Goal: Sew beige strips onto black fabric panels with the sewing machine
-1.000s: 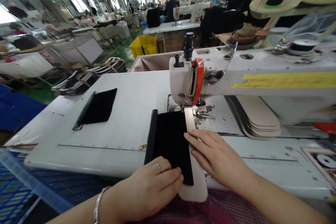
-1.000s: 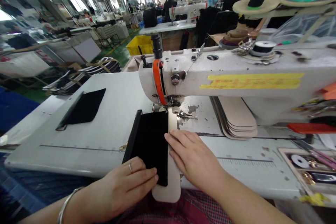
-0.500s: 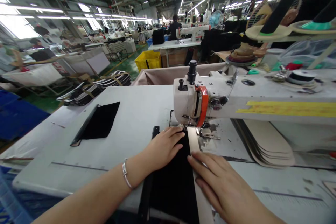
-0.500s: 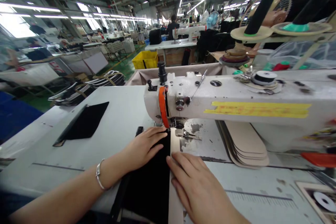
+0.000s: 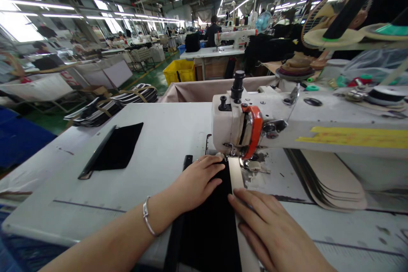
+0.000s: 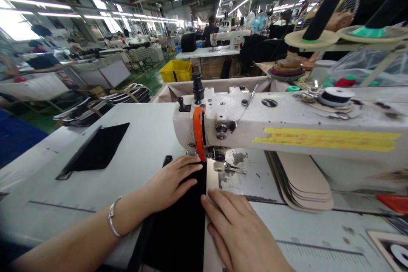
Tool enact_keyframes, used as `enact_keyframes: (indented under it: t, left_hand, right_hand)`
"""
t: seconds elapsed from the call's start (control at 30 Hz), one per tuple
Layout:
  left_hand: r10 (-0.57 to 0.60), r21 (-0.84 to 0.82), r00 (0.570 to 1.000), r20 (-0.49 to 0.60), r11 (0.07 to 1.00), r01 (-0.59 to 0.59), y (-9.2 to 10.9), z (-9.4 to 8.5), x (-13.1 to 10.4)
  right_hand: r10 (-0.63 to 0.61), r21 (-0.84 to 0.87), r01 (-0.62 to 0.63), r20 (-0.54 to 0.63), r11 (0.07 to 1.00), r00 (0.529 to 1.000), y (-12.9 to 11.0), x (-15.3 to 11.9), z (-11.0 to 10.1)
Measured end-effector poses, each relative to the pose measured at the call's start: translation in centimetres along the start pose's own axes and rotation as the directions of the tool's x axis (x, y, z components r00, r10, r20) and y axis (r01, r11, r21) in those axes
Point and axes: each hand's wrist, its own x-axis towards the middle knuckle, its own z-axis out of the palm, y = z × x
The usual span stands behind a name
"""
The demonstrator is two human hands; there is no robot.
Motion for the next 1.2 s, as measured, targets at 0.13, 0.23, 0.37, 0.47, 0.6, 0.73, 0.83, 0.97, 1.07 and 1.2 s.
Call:
enact_keyframes:
  t: [0.13, 0.23, 0.37, 0.47, 0.6, 0.73, 0.83, 0.97, 1.07, 1.2]
  left_hand:
    - [0.017, 0.009, 1.0, -0.007, 1.0, -0.017, 0.0, 0.1, -0.1]
    - [0.027, 0.029, 1.0, -0.006, 0.999, -0.027, -0.1, 0.2, 0.0]
    - [0.027, 0.08, 1.0, -0.005, 0.996, -0.027, -0.2, 0.3, 0.2]
    - [0.02, 0.096, 1.0, -0.02, 0.995, -0.018, -0.2, 0.4, 0.2]
    - [0.031, 0.089, 0.999, -0.021, 0.996, -0.029, -0.1, 0.5, -0.2]
    - [0.032, 0.114, 0.999, -0.024, 0.993, -0.029, -0.6, 0.6, 0.3]
    - [0.059, 0.177, 0.998, -0.004, 0.982, -0.057, -0.4, 0.4, 0.3]
    - [0.168, 0.112, 0.98, 0.106, 0.977, -0.179, 2.4, -0.5, -2.7]
    - [0.269, -0.028, 0.953, 0.139, 0.963, -0.268, 5.1, -0.6, -6.1]
    - [0.284, -0.061, 0.952, 0.112, 0.958, -0.279, 6.5, 0.1, -8.3]
  right_hand:
    - [0.0, -0.006, 0.0, 0.002, 1.0, 1.0, 0.0, 0.1, -0.1]
    - [-0.003, -0.013, 0.003, -0.007, 1.0, 1.0, 0.0, 0.2, -0.1]
    - [0.014, -0.009, -0.014, 0.003, 1.0, 1.0, 0.1, 0.3, 0.1]
    - [0.032, -0.009, -0.032, -0.009, 0.999, 0.999, 0.2, 0.4, 0.3]
    - [0.009, 0.022, -0.009, -0.021, 1.0, 1.0, 0.2, 0.3, 0.1]
    - [0.026, 0.031, -0.026, -0.01, 0.999, 1.0, 0.3, 0.6, 0.1]
    - [0.054, 0.023, -0.054, -0.006, 0.998, 0.999, 0.3, 0.8, 0.3]
    - [0.034, 0.045, -0.033, -0.026, 0.998, 0.999, -0.5, 0.0, -0.5]
    - [0.006, 0.098, -0.001, -0.043, 0.995, 0.999, -1.7, -1.3, -1.4]
    - [0.037, 0.166, -0.037, 0.003, 0.985, 0.999, -2.8, -2.8, -2.0]
